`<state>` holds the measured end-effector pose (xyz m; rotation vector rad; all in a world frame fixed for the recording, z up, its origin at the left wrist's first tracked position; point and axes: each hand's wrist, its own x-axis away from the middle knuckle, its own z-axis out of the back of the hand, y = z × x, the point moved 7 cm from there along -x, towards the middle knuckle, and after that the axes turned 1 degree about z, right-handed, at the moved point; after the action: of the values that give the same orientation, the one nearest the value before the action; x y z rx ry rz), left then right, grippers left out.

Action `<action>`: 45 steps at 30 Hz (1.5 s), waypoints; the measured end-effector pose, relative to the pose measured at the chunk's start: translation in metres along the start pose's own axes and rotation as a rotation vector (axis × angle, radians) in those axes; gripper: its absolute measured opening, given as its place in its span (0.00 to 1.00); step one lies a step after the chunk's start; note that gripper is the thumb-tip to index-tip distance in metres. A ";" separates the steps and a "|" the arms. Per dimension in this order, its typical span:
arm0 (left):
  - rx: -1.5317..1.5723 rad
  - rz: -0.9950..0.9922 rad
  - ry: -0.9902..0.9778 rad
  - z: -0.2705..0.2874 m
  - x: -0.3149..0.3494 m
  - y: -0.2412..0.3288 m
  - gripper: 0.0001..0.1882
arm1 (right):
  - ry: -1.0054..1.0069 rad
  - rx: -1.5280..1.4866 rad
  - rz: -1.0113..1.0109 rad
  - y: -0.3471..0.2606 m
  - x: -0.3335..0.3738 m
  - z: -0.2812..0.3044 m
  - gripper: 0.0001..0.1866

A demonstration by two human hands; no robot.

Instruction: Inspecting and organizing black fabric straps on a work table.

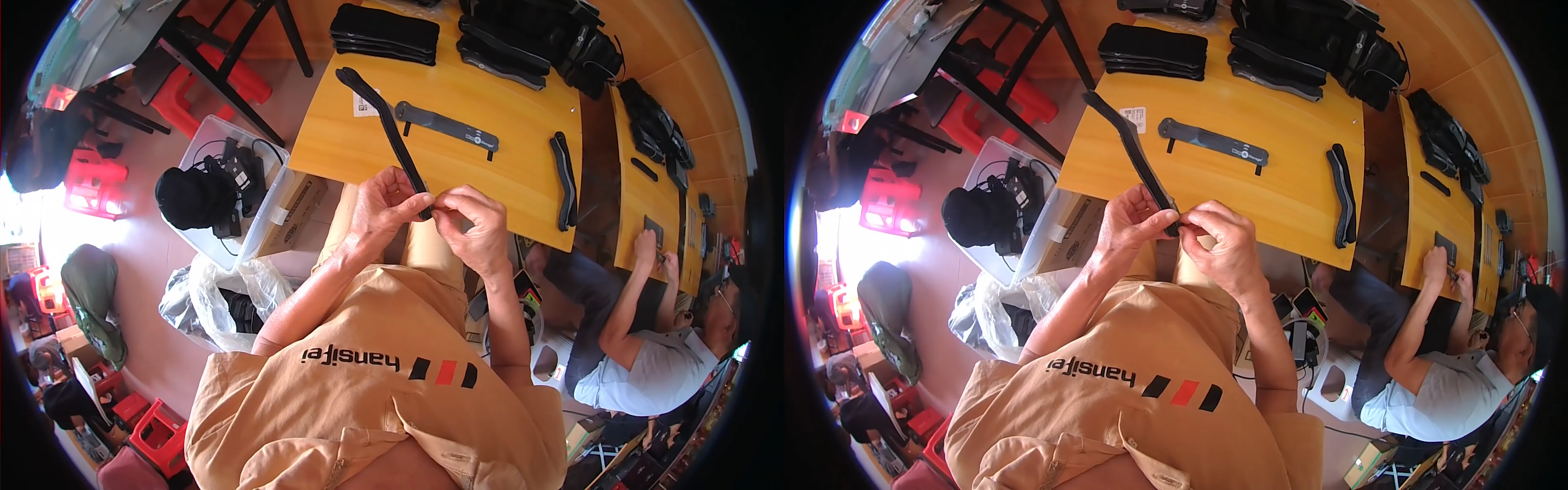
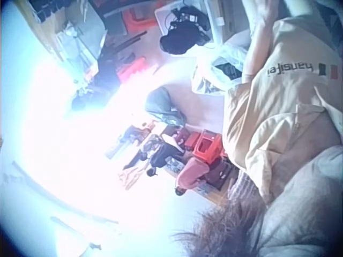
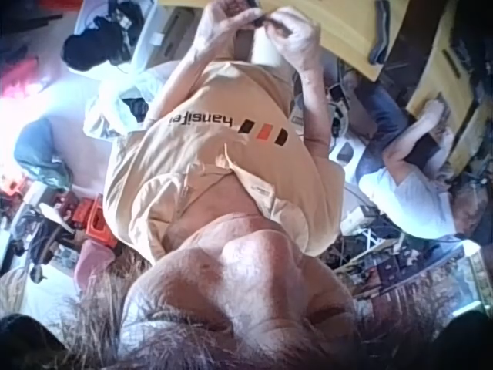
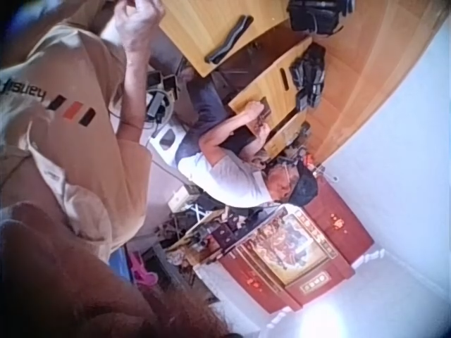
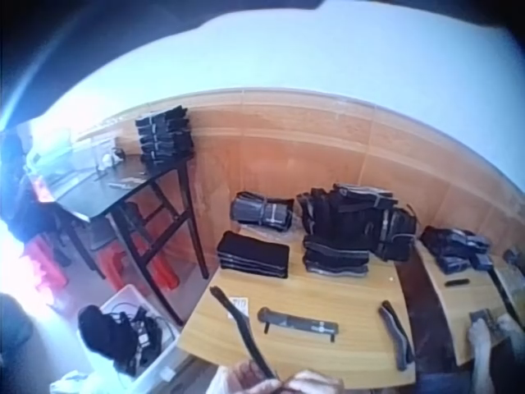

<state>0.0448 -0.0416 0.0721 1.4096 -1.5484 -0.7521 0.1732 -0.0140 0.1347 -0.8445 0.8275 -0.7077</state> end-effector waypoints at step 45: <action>-0.548 -0.152 0.114 0.000 0.000 0.010 0.23 | -0.070 0.527 0.244 0.004 0.006 -0.027 0.10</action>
<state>0.0406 -0.0396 0.0808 1.1379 -1.0447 -1.0710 0.1545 -0.0267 0.1184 -0.2865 0.6248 -0.6342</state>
